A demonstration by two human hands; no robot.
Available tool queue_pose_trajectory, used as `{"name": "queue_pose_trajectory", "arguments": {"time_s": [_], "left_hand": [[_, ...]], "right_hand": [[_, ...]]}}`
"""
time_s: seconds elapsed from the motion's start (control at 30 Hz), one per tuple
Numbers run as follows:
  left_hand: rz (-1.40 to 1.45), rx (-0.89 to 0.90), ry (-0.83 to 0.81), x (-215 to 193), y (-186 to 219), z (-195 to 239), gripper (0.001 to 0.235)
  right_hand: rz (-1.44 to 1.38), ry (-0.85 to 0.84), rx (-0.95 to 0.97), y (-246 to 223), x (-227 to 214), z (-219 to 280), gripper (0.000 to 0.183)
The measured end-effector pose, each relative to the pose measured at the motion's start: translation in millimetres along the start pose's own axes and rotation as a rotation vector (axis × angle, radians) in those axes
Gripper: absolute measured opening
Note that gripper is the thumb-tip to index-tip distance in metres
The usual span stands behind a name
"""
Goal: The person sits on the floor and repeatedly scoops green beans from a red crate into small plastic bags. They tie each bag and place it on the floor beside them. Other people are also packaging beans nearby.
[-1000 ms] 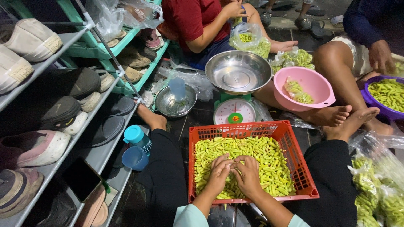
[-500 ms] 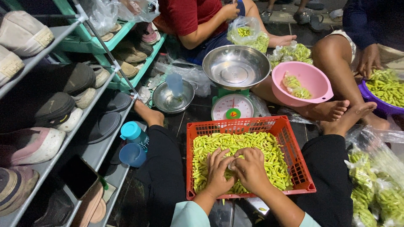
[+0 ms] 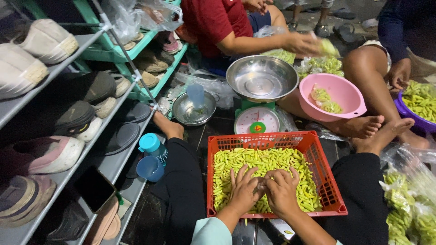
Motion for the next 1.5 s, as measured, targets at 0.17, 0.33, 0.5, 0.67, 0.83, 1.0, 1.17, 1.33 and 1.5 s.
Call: {"name": "queue_pose_trajectory", "arguments": {"time_s": [0.17,0.33,0.5,0.67,0.83,1.0,1.17,1.33,1.5], "left_hand": [[-0.008,0.004,-0.020,9.8,-2.8,2.2,0.033],[-0.004,0.063,0.026,5.0,3.6,2.9,0.033],[0.393,-0.452,-0.299,-1.2,-5.1,7.7,0.100],[0.488,-0.499,-0.348,-5.7,-4.4,8.6,0.103],[0.310,-0.588,-0.514,20.6,-31.5,19.3,0.091],[0.191,-0.398,-0.353,53.3,-57.4,29.7,0.078],[0.187,-0.434,-0.426,61.5,-61.6,39.0,0.079],[0.235,-0.540,-0.557,37.8,-42.4,29.2,0.077],[0.234,-0.472,-0.543,35.7,-42.9,25.9,0.075]], "right_hand": [[-0.030,-0.023,0.094,12.8,-0.8,7.6,0.007],[-0.026,-0.058,0.142,24.5,-3.6,8.2,0.006],[0.005,-0.163,0.233,52.0,-7.3,3.5,0.013],[0.076,-0.009,0.318,117.9,-85.6,-11.3,0.007],[0.230,0.162,0.371,194.8,-169.8,13.0,0.011],[0.686,0.182,0.569,270.9,-232.0,72.7,0.016],[0.680,0.185,0.827,402.2,-258.7,147.1,0.013],[0.895,0.270,0.661,387.8,-232.0,127.6,0.014],[0.130,0.139,0.715,341.3,-123.3,77.7,0.009]]}}
Point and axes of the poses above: each hand's wrist, its own z-axis away from the middle knuckle, its own x-axis out of the palm, y = z × x, the point moved 7 cm from there along -z, towards the middle knuckle, and after that the axes turned 6 degrees about x, right-handed, at the moved point
